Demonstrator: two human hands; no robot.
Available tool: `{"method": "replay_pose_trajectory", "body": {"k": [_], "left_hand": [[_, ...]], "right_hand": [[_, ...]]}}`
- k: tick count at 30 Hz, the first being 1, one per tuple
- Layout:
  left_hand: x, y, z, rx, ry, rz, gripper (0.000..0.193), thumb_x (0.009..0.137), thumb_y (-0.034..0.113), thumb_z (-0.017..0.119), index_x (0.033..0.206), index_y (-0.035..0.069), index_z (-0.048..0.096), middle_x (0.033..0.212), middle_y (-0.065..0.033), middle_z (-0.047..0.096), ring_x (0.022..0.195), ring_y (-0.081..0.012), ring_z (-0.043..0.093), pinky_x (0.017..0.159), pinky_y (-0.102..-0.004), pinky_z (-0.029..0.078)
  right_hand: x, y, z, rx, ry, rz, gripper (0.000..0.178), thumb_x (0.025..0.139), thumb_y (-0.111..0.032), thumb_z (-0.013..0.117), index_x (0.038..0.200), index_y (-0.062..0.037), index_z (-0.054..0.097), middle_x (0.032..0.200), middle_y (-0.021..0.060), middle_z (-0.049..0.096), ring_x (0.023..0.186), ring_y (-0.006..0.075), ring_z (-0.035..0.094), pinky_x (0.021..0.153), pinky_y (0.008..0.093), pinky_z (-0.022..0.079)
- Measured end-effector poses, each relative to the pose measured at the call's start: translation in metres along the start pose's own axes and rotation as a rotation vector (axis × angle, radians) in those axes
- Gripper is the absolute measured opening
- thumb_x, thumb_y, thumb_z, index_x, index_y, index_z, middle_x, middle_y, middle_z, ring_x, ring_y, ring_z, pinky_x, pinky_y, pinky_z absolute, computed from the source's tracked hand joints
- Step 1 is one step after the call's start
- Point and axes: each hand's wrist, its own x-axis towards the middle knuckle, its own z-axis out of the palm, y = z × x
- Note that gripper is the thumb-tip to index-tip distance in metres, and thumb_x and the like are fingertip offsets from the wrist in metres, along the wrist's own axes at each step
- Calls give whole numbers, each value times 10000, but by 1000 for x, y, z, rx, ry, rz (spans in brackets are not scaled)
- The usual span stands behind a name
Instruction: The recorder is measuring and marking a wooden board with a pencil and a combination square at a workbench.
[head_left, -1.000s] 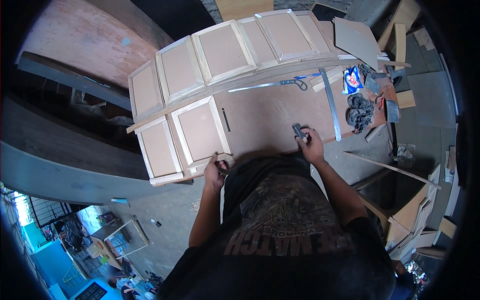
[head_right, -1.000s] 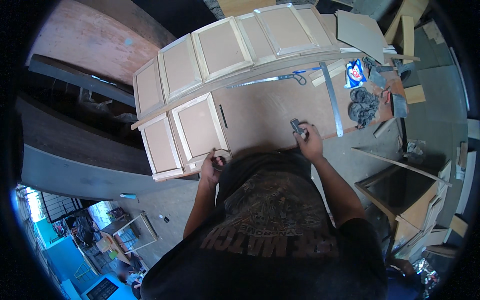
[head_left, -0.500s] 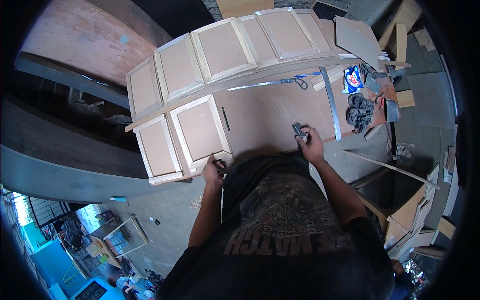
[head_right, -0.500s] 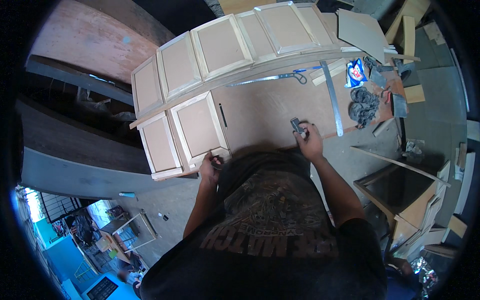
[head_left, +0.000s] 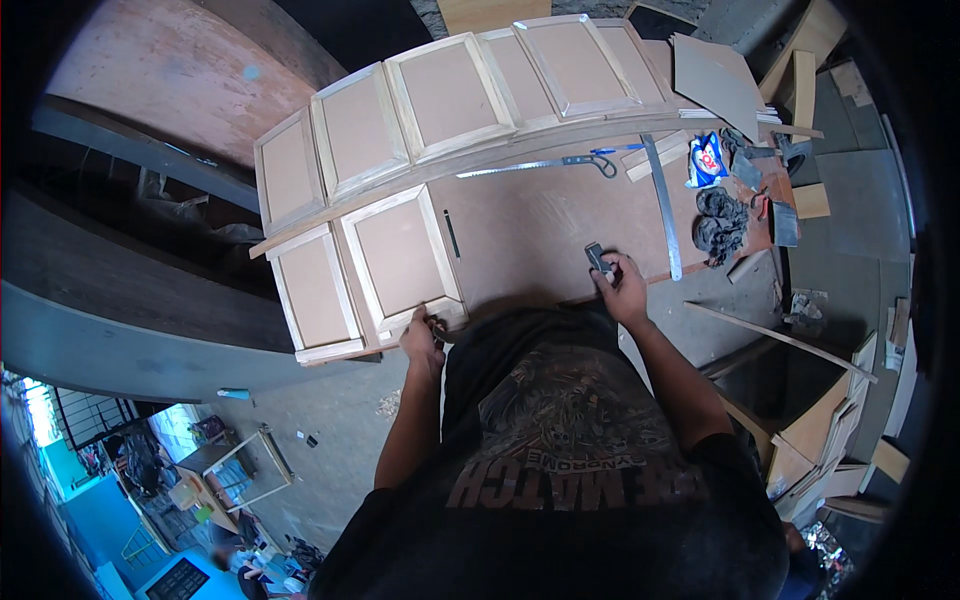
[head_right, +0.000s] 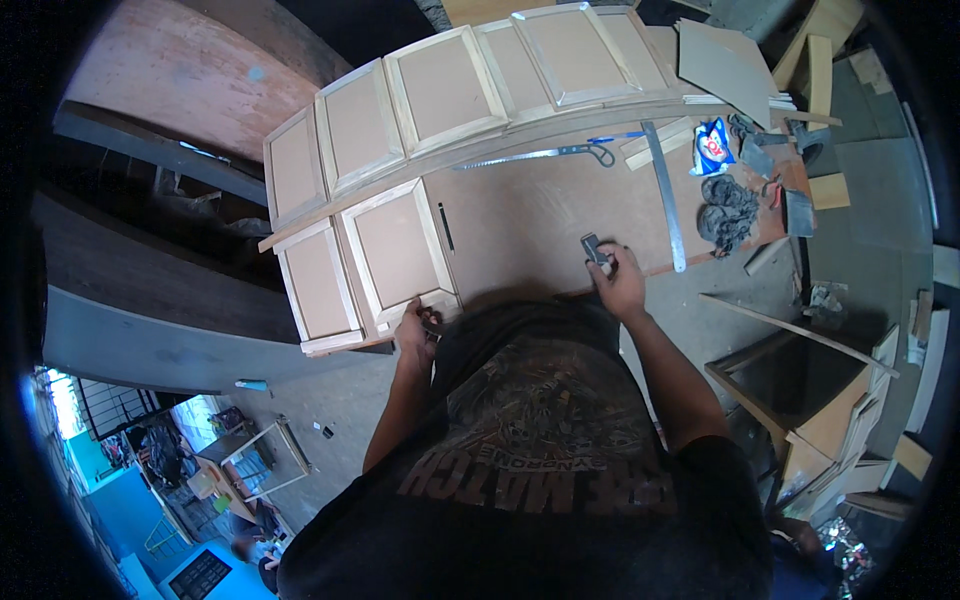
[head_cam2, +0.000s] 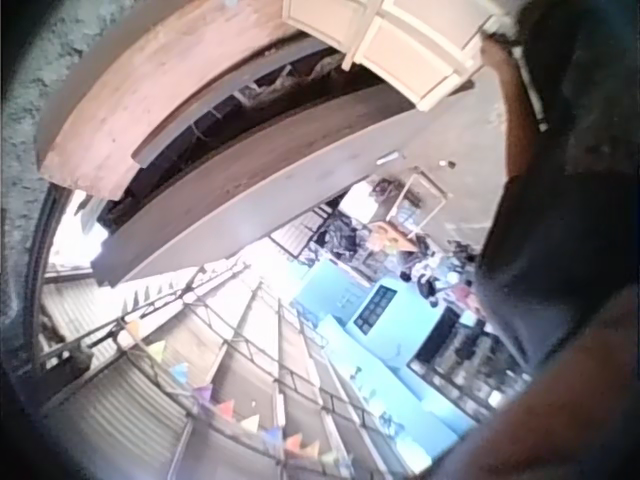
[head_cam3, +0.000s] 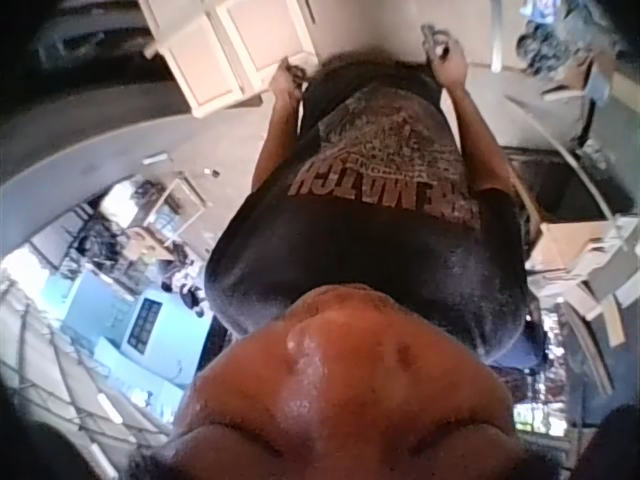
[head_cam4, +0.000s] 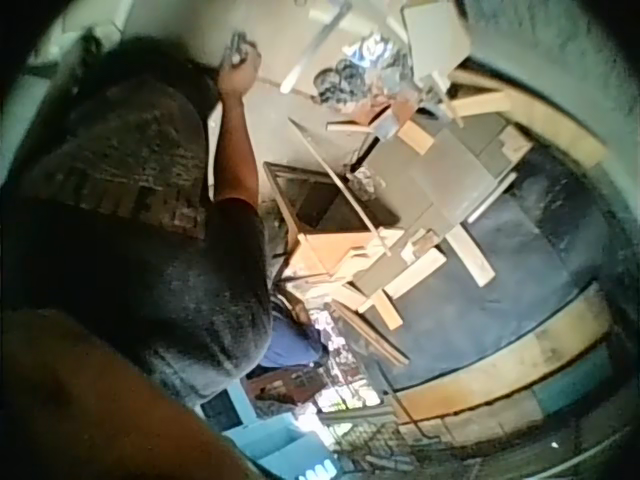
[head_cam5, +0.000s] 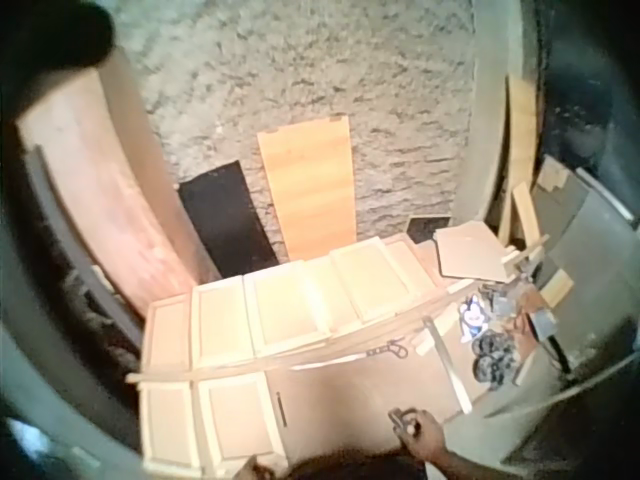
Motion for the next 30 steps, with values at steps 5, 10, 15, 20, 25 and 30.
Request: {"method": "replay_pose_trajectory", "body": {"k": [5,10,15,20,25,30], "left_hand": [[0,0,5,7,67,69,322,963,286,855,863,71,637,711,-40,602,571,-180,586,504,-326,506],[-4,-1,6,79,48,137,311,961,256,850,827,65,644,720,-47,611,578,-197,581,530,-368,508],[-7,-4,2,85,76,143,312,974,267,827,845,47,647,749,-64,616,610,-211,592,564,-383,528],[-3,-7,4,18,128,70,327,1013,311,778,921,25,647,808,-89,631,631,-221,596,581,-382,548],[-6,-5,6,12,148,53,339,1041,331,745,975,14,642,825,-98,646,646,-222,629,564,-354,574],[-9,-4,7,16,141,55,369,1031,334,776,943,5,636,808,-101,657,630,-216,640,560,-336,593]], "right_hand": [[-1,1,0,10,1,3,346,928,-190,853,1216,-87,691,979,114,629,843,265,630,766,388,526],[-1,2,1,-2,-10,69,359,924,-198,860,1225,-96,692,969,112,626,823,261,626,744,386,526],[-1,4,2,-10,15,-16,365,916,-194,867,1222,-97,694,950,107,611,815,262,615,739,385,523],[-1,5,2,5,31,-39,360,916,-190,867,1218,-95,695,947,103,603,807,259,610,733,382,521],[-2,3,2,12,22,3,358,919,-195,864,1218,-96,693,963,102,607,805,251,609,724,379,523],[-1,1,1,-41,32,-48,357,923,-204,860,1218,-98,689,966,105,611,816,257,617,738,385,526]]}}
